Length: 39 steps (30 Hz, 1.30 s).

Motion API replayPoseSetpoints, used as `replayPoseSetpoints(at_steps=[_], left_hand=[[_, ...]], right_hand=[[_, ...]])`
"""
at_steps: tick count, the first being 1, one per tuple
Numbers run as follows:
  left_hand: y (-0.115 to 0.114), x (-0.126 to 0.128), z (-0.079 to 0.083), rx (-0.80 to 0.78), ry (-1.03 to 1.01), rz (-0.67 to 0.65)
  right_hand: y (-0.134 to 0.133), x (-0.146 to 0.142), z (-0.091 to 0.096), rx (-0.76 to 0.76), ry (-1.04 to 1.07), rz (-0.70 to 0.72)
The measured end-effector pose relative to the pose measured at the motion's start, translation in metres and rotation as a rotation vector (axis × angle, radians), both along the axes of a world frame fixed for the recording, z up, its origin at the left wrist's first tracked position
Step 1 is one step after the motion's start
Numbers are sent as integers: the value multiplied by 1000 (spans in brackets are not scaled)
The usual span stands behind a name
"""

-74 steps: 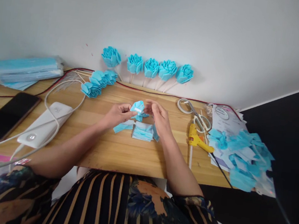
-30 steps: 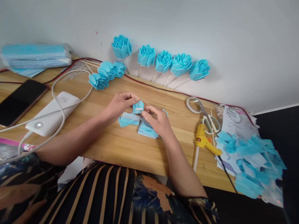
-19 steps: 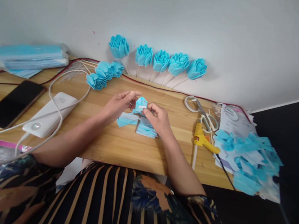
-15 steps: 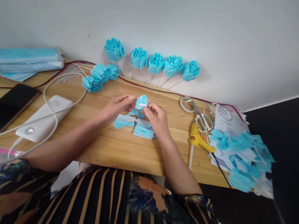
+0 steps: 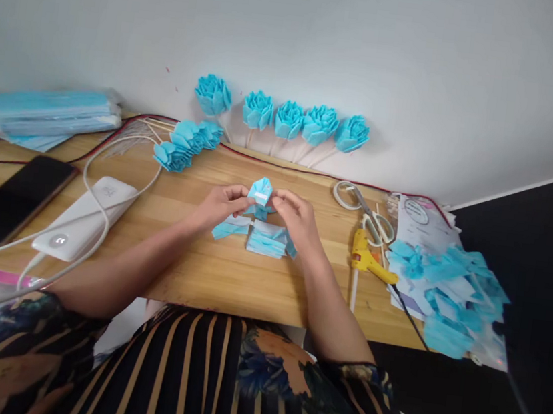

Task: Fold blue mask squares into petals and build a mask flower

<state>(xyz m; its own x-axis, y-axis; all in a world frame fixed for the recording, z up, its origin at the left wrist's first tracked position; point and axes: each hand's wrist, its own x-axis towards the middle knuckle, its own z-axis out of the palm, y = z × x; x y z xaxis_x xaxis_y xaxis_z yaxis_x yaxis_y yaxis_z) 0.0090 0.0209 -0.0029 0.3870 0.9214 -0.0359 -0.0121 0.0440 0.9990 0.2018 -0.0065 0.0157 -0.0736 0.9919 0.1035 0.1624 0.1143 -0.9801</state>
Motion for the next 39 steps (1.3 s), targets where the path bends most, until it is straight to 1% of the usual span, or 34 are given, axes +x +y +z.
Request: replayPoseSetpoints(at_steps=[3, 6, 9, 13, 16, 20, 24, 28, 31, 36, 39], left_hand=[[0, 1, -1, 27, 62, -75], [-1, 2, -2, 82, 116, -146], [-2, 3, -1, 108, 140, -175], [-5, 2, 6, 76, 110, -201], [-6, 1, 9, 71, 118, -220], [-6, 3, 6, 117, 136, -193], [-5, 3, 3, 133, 142, -187], [-5, 2, 8, 156, 121, -209], [-6, 1, 12, 139, 106, -215], [-6, -1, 9, 89, 111, -149], [-4, -2, 5, 98, 127, -120]], right_hand=[[3, 7, -2, 17, 51, -78], [4, 8, -5, 34, 63, -104], [4, 5, -7, 48, 45, -108], [4, 3, -8, 81, 63, -155], [4, 2, -8, 96, 65, -161], [2, 0, -9, 86, 27, -154], [1, -3, -9, 89, 33, -163], [1, -6, -9, 96, 82, -164], [2, -5, -9, 81, 84, -149], [5, 4, -7, 71, 113, -108], [4, 6, -5, 71, 113, -77]])
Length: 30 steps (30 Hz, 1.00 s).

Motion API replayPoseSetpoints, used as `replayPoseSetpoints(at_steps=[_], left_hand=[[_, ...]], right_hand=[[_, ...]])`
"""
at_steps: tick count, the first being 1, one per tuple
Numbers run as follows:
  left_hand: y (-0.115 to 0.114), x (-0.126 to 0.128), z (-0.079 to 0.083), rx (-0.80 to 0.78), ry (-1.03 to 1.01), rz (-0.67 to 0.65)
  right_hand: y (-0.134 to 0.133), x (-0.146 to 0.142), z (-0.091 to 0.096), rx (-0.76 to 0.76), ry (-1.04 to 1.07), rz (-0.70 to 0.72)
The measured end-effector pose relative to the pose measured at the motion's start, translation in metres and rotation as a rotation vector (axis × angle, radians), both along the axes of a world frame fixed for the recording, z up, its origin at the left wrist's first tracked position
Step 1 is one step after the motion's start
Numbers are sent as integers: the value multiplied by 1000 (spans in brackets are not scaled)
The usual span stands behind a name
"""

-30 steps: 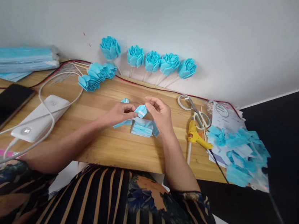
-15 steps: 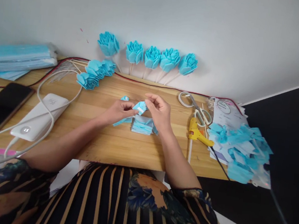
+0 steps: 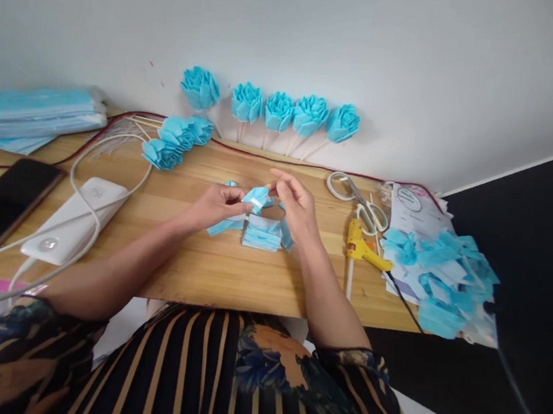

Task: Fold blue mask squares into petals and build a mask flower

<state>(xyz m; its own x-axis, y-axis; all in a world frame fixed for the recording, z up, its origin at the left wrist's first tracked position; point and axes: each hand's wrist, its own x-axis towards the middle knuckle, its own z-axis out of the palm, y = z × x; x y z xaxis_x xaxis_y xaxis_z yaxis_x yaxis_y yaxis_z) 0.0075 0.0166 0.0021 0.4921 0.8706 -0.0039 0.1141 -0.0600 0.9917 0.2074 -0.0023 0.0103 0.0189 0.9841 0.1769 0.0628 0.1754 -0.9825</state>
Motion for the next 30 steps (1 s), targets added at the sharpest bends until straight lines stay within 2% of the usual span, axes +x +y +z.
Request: replayPoseSetpoints(at_steps=[5, 11, 17, 20, 23, 26, 30], left_hand=[[-1, 2, 1, 44, 41, -56], [-1, 5, -2, 92, 38, -98], [-2, 5, 0, 77, 12, -121], [-4, 6, 2, 23, -34, -45], [-4, 6, 4, -22, -90, 97], [-2, 5, 5, -39, -121, 192], [-1, 4, 5, -46, -130, 214]], right_hand=[[-2, -5, 0, -41, 5, 78], [-2, -9, -3, -43, -58, 5], [-2, -8, -3, -22, -47, -19], [-1, -4, -1, 1, 5, -71], [0, -1, 0, 4, 74, -90], [-1, -5, 0, -44, 47, -33], [-6, -13, 1, -91, -71, 85]])
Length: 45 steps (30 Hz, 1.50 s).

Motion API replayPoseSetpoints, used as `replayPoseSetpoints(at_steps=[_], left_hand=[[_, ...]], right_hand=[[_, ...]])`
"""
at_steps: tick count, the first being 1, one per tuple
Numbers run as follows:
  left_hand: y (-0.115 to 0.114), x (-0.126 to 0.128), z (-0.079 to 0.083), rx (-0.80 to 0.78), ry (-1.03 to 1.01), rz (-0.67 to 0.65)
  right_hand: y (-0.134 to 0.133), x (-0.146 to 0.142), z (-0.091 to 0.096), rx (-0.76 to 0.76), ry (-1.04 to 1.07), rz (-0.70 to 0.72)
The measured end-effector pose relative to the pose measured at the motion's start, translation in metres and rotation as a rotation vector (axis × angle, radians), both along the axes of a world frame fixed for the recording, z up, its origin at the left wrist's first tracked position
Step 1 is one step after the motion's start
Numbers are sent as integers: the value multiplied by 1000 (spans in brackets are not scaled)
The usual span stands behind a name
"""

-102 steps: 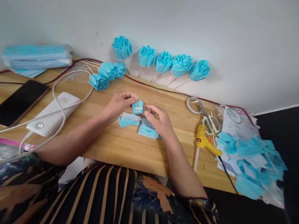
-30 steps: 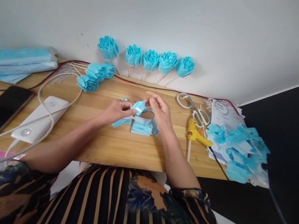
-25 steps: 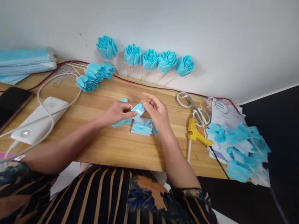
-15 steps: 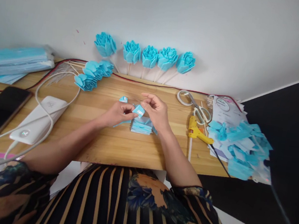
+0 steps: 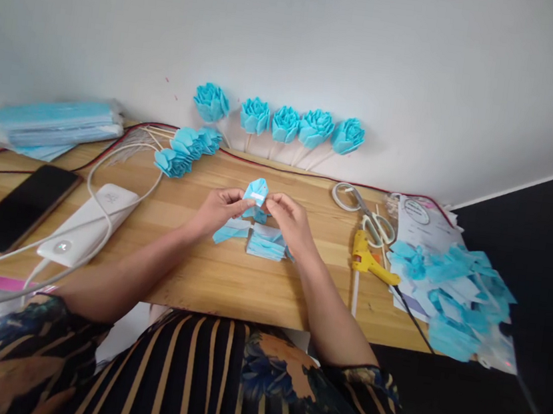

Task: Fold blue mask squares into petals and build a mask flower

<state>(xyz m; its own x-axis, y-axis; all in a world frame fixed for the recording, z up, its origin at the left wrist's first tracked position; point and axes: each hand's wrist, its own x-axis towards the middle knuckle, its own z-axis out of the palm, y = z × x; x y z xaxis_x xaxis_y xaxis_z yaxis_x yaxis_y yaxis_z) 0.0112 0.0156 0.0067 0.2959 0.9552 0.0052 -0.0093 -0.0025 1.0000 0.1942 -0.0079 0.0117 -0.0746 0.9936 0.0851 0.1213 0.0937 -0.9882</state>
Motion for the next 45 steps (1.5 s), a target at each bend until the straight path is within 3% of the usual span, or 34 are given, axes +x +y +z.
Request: replayPoseSetpoints(at_steps=[4, 16, 25, 31, 40, 45], left_hand=[[0, 1, -1, -10, -1, -14], [-1, 2, -2, 4, -21, -26], [17, -13, -7, 60, -118, 178], [20, -15, -1, 90, -110, 263], [7, -8, -4, 132, -39, 69], [4, -5, -2, 47, -73, -31]], right_hand=[[-1, -3, -1, -19, -22, 61], [0, -6, -3, -28, -28, 41], [6, 6, -5, 2, 55, -86], [7, 6, -5, 12, 47, -132], [4, 2, -6, 14, -16, -59], [3, -1, -6, 20, -41, -27]])
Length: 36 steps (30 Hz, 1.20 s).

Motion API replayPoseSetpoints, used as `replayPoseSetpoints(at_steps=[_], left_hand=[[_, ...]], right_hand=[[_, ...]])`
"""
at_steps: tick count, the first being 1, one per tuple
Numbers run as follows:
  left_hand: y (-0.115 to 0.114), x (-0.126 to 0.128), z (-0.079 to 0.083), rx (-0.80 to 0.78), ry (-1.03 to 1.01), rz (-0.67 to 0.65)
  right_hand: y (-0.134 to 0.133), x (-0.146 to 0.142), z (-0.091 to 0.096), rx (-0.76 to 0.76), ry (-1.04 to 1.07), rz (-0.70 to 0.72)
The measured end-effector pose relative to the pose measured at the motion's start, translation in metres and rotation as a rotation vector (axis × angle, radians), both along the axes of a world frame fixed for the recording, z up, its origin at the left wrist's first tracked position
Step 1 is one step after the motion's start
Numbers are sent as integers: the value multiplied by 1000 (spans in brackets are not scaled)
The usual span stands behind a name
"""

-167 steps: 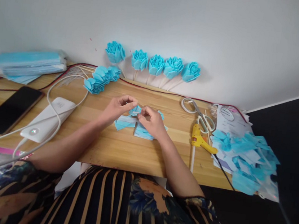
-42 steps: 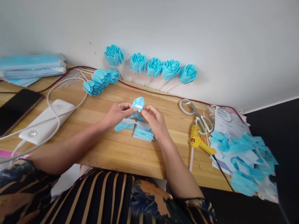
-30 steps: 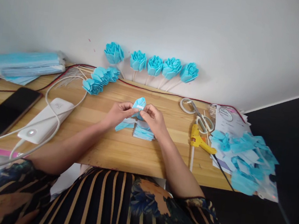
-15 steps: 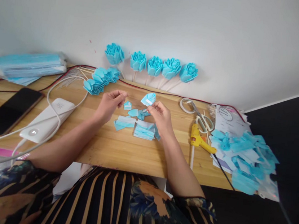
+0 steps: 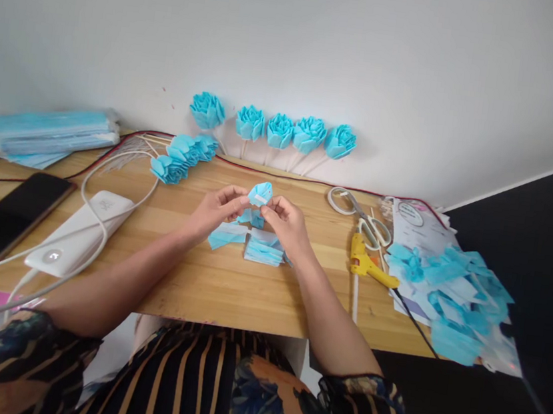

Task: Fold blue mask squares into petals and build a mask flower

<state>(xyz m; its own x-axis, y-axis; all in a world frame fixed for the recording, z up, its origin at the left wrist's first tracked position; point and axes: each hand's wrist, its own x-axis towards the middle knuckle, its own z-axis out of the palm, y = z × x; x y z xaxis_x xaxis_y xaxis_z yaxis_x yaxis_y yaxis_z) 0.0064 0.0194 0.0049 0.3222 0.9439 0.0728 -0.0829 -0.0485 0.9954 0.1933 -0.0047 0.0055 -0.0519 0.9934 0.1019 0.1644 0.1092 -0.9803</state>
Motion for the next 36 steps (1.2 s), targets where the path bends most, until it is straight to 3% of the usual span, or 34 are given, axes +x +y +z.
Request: replayPoseSetpoints(at_steps=[7, 14, 19, 26, 36], left_hand=[[-2, 4, 0, -45, 8, -54], [-4, 4, 4, -99, 120, -113], [-6, 8, 0, -74, 191, -168], [-6, 6, -2, 17, 172, -229], [-6, 5, 1, -62, 130, -134]], right_hand=[[-2, -1, 0, -15, -12, 48], [2, 14, 8, 43, 85, -55], [0, 7, 6, 33, 68, -14], [0, 2, 2, 57, -16, -122], [2, 6, 5, 25, 212, -106]])
